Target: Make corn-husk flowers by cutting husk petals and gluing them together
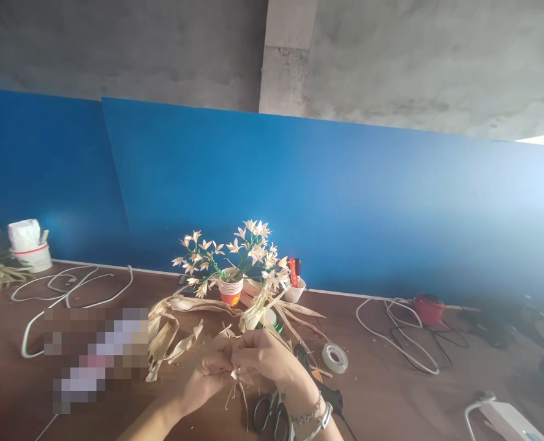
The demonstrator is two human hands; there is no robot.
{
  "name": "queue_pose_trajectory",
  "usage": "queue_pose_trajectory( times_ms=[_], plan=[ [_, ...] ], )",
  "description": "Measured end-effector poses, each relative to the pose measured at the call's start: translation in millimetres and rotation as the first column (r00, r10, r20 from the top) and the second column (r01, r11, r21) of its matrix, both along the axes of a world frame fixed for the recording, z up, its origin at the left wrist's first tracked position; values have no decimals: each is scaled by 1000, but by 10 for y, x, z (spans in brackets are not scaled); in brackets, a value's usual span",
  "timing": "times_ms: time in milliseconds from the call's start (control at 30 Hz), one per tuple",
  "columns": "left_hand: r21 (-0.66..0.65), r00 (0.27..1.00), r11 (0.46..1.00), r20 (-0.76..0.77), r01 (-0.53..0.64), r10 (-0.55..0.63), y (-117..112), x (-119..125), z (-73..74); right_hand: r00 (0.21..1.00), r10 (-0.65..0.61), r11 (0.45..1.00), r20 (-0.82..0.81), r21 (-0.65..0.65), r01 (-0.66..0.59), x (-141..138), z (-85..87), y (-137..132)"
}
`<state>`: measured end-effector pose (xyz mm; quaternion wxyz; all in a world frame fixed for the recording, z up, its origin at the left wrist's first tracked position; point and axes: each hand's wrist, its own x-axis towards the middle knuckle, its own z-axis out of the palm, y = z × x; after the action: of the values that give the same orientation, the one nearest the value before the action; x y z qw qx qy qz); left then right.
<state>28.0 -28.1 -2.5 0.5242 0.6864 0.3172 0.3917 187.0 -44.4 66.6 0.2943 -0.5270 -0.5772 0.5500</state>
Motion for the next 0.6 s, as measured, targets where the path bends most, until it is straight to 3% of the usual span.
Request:
queue_pose_trajectory(
  times_ms=[67, 300, 500, 600],
  plan=[
    [-32, 998, 998, 40, 48, -46, 8, -3, 1, 1000, -18, 1000, -11, 16, 18, 17, -1, -1],
    [-71, 993, 992, 54, -104, 108, 61, -18, -35, 996, -69, 996, 56, 67, 65, 83, -12, 27],
    [-232, 986, 958, -59, -167, 158, 41, 48, -107, 977, -205, 971, 63, 136, 195, 46, -28, 64],
    [-319, 985, 936, 28, -152, 169, 65, 85, -163, 966, -257, 960, 30, 124, 252, 56, -83, 81]
  ],
)
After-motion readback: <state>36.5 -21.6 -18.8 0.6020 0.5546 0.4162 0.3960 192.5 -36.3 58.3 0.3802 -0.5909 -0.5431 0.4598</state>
